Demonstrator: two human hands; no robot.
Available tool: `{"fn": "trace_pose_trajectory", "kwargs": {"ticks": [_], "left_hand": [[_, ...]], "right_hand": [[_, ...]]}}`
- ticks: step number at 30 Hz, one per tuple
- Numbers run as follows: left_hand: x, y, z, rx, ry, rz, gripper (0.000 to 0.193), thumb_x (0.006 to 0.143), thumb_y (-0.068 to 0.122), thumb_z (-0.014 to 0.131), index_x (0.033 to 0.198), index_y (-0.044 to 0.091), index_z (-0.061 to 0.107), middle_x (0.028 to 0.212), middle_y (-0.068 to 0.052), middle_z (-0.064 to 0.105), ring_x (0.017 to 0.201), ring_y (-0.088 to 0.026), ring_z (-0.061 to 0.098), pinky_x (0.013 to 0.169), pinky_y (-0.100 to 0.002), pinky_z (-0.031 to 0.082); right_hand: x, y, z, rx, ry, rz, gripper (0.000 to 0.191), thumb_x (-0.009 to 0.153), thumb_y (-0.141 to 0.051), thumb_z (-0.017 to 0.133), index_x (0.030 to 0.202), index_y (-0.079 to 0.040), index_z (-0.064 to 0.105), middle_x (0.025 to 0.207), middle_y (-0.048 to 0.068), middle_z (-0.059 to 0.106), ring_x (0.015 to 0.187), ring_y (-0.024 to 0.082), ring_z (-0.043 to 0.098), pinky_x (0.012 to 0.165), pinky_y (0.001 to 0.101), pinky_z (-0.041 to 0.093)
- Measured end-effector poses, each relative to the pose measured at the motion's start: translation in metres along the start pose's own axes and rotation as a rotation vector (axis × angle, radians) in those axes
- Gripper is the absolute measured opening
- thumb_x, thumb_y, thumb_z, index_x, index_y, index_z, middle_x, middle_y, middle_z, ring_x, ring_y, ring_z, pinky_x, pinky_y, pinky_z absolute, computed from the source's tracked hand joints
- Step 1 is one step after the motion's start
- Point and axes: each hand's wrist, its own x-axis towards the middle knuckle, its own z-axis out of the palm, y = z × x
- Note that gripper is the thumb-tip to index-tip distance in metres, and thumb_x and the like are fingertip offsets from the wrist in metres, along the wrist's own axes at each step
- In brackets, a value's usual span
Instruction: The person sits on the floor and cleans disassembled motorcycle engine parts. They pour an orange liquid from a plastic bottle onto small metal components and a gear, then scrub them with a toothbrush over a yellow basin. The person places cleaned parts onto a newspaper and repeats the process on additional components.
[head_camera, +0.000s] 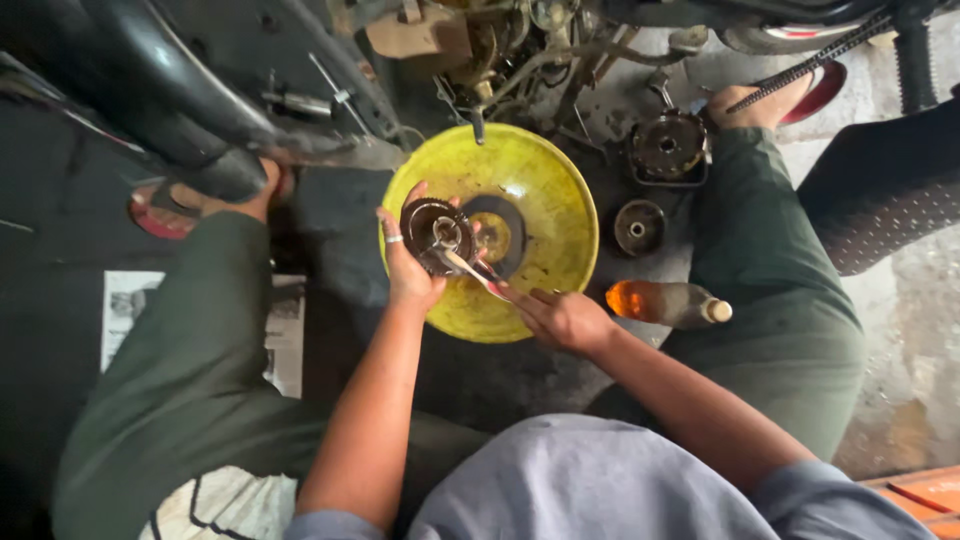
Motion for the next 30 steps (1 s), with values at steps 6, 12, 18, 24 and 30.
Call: {"fn": "trace_pose_trajectory", "kwargs": {"ticks": [6,12,18,24,30], "left_hand": [[0.005,-0.001,-0.004,0.021,-0.094,-0.013,0.090,0.092,0.082,0.034,0.158,0.020,0.035,0.136,-0.017,0.060,0.103,-0.042,0.070,0.078,-0.063,0.060],[0.008,0.004,-0.009,-0.029,-0.080,0.077,0.088,0.092,0.080,0.035,0.154,0.018,0.038,0.136,-0.017,0.060,0.104,-0.044,0.070,0.078,-0.065,0.060],[0.008,0.006,-0.018,-0.063,-0.057,0.092,0.082,0.091,0.079,0.037,0.149,0.021,0.040,0.137,-0.015,0.058,0.105,-0.044,0.068,0.078,-0.066,0.059],[0.018,0.023,-0.039,-0.004,0.045,0.298,0.086,0.096,0.078,0.036,0.158,0.018,0.037,0.141,-0.013,0.056,0.114,-0.039,0.064,0.094,-0.058,0.056],[0.022,0.018,-0.039,-0.016,0.038,0.278,0.087,0.096,0.076,0.034,0.159,0.016,0.034,0.139,-0.014,0.055,0.113,-0.039,0.066,0.098,-0.055,0.057]], "right_hand": [[0.003,0.006,0.007,-0.036,-0.068,0.051,0.059,0.093,-0.021,0.066,0.150,-0.018,0.051,0.101,0.009,0.074,0.049,0.025,0.062,0.044,0.0398,0.052],[0.009,0.013,0.007,-0.212,0.031,-0.211,0.062,0.098,-0.013,0.060,0.157,-0.006,0.044,0.129,0.010,0.072,0.065,0.021,0.067,0.047,0.0376,0.051],[0.000,0.018,0.021,-0.298,-0.148,-0.061,0.059,0.101,-0.020,0.059,0.158,-0.015,0.044,0.099,0.004,0.069,0.050,0.020,0.059,0.041,0.0373,0.048],[-0.039,0.084,0.028,-0.218,-0.478,0.449,0.055,0.104,-0.032,0.044,0.156,-0.016,0.038,0.086,0.012,0.075,0.060,0.031,0.070,0.049,0.0456,0.054],[-0.039,0.033,0.101,-0.312,-0.756,0.568,0.030,0.102,-0.023,0.053,0.124,-0.004,0.061,0.101,0.013,0.076,0.084,0.030,0.076,0.066,0.0472,0.062]]}}
